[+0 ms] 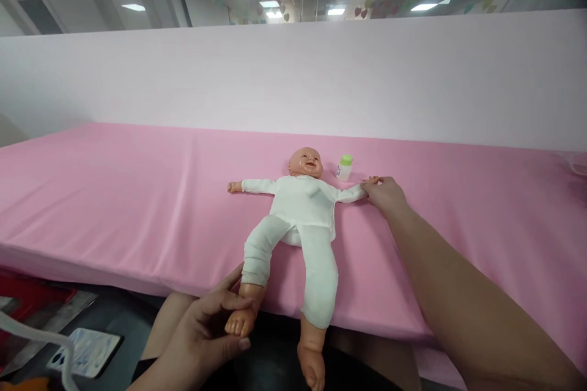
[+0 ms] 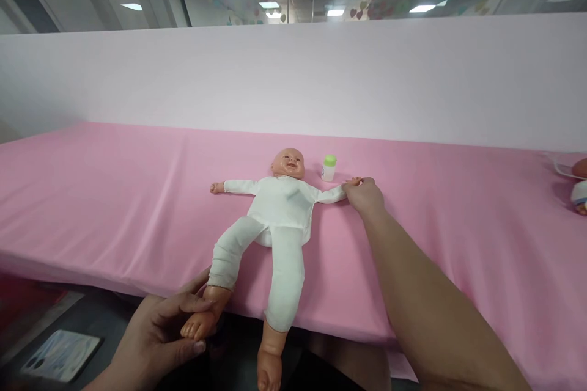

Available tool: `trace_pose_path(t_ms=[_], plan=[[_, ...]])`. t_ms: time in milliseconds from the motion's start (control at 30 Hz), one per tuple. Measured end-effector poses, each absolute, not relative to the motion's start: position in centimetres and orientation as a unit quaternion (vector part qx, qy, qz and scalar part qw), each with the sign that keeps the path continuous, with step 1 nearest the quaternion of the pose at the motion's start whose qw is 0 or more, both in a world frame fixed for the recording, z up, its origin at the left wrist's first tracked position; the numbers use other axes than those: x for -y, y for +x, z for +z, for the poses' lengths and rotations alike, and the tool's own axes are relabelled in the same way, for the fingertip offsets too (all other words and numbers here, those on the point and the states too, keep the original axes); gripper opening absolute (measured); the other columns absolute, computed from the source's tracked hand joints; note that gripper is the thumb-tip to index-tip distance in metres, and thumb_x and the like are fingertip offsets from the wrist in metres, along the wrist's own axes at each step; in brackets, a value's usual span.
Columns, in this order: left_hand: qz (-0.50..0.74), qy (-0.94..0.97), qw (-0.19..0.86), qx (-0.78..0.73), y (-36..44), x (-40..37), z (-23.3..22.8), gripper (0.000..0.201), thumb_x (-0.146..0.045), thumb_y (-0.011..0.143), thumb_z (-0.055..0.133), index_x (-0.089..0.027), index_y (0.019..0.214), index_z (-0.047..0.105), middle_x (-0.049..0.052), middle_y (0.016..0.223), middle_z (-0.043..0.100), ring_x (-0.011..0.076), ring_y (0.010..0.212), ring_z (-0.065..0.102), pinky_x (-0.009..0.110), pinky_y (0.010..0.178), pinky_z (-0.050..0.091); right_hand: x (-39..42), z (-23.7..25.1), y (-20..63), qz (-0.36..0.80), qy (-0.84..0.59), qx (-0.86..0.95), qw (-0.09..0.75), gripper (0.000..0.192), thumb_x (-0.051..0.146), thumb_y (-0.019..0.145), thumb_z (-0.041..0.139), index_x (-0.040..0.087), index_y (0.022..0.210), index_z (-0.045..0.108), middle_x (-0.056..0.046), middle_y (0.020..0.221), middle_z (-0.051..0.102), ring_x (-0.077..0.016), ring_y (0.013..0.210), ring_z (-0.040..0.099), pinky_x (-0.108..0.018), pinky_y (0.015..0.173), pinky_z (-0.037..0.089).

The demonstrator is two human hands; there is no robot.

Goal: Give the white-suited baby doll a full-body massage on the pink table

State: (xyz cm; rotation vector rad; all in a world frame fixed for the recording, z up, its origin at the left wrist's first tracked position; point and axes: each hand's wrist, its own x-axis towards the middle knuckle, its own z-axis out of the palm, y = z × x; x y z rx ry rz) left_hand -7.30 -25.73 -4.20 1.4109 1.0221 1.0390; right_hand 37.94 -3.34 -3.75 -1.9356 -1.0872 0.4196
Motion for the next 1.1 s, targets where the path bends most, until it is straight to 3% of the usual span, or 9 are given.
trace_pose_path(t_ms=[200,333,533,767,967,1100], plan=[[0.446,0.584,0.540,-0.411,-6.9,25.2,-3.5,0.040,-0.024,0.072,0.093,-0.033,0.110,0.083,0.006,0.166,0.046,0.0440,0.148,0.047,0.059,0.118,0.045,5.2,-0.8,34.9,0.102,-0.723,0.442,0.521,0.079,0.047,0.081,0.077,0.019,0.149,0.047,-0.013,0.112,0.077,-0.0301,0.096,0.074,-0.044,0.085,0.060],[0.463,0.596,0.534,-0.381,-5.0,23.4,-1.2,0.037,-0.026,0.071,0.094,-0.031,0.106,0.085,0.006,0.167,0.043,0.0451,0.149,0.045,0.058,0.118,0.045,6.9,0.6,31.2,0.021,-0.609,0.575,0.546,0.071,0.044,0.084,0.074,0.023,0.147,0.050,-0.009,0.115,0.077,-0.0269,0.092,0.074,-0.045,0.087,0.061],[0.480,0.609,0.517,-0.363,-1.3,18.8,1.5,0.038,-0.027,0.070,0.095,-0.028,0.107,0.086,0.010,0.165,0.046,0.0446,0.155,0.035,0.058,0.121,0.041,7.9,0.2,27.1,-0.088,-0.494,0.774,0.385,0.036,0.025,0.094,0.064,0.022,0.129,0.069,-0.008,0.117,0.077,-0.0288,0.107,0.070,-0.045,0.096,0.057],[0.492,0.570,0.540,-0.376,1.4,14.9,1.0,0.047,-0.023,0.064,0.095,-0.027,0.110,0.084,0.009,0.169,0.040,0.0455,0.154,0.037,0.051,0.104,0.058,7.9,0.0,26.3,-0.116,-0.443,0.849,0.263,0.032,0.015,0.100,0.055,0.024,0.124,0.075,-0.008,0.120,0.077,-0.0292,0.111,0.067,-0.047,0.100,0.052],[0.473,0.611,0.518,-0.367,0.3,16.3,1.5,0.046,-0.027,0.069,0.094,-0.028,0.114,0.084,0.009,0.170,0.037,0.0449,0.155,0.036,0.054,0.114,0.050,8.0,0.3,26.5,-0.054,-0.488,0.808,0.326,0.036,0.016,0.095,0.057,0.024,0.126,0.072,-0.007,0.118,0.077,-0.0283,0.108,0.067,-0.046,0.098,0.053],[0.424,0.651,0.498,-0.385,-2.6,19.6,1.9,0.040,-0.032,0.075,0.091,-0.030,0.115,0.084,0.007,0.171,0.035,0.0459,0.155,0.033,0.054,0.117,0.048,7.4,0.5,28.5,0.040,-0.554,0.696,0.455,0.043,0.035,0.093,0.065,0.025,0.134,0.064,-0.008,0.118,0.076,-0.0264,0.096,0.071,-0.044,0.087,0.059]])
